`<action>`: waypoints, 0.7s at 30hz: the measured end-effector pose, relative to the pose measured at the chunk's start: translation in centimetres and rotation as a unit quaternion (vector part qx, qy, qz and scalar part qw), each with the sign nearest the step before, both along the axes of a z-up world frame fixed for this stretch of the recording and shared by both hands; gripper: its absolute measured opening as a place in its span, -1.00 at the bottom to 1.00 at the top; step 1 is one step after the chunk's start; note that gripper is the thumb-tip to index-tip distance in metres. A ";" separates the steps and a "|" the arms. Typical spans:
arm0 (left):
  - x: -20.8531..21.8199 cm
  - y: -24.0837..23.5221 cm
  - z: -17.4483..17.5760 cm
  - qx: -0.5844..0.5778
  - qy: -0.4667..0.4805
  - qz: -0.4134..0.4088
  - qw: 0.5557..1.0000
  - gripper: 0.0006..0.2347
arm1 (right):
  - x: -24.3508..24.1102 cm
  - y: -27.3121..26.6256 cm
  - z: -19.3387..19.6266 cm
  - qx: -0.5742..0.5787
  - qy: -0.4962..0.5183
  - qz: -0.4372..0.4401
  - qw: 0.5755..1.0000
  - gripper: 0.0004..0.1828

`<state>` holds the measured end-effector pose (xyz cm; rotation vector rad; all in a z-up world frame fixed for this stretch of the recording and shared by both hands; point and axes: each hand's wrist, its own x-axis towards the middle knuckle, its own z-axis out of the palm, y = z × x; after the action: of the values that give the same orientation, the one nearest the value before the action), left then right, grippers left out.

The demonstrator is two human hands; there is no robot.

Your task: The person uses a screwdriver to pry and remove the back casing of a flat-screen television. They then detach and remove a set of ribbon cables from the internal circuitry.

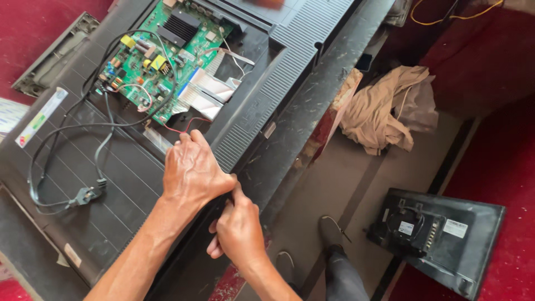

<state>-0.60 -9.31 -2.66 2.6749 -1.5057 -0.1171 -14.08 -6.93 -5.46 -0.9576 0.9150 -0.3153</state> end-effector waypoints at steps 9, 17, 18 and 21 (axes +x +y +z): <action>0.6 -0.6 1.2 0.054 0.020 0.008 0.998 -0.36 | -2.9 -5.9 -4.9 0.279 -0.211 0.036 0.936 -0.50; -0.8 -0.7 1.6 0.053 0.003 0.064 0.997 -0.39 | -8.0 -6.5 -10.0 -0.106 0.018 0.085 0.991 -0.54; -0.7 -0.8 1.5 0.054 0.005 0.075 0.996 -0.39 | -8.6 -7.7 -11.6 -0.164 0.015 0.039 0.986 -0.57; -0.2 -0.9 0.7 0.099 0.010 0.096 0.990 -0.32 | -11.6 -13.1 -15.3 -0.216 0.110 0.112 0.964 -0.59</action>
<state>-0.79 -10.25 -1.92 2.9464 -1.2833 -0.2948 -25.68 -20.04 -20.77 -1.5105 0.9459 -0.2206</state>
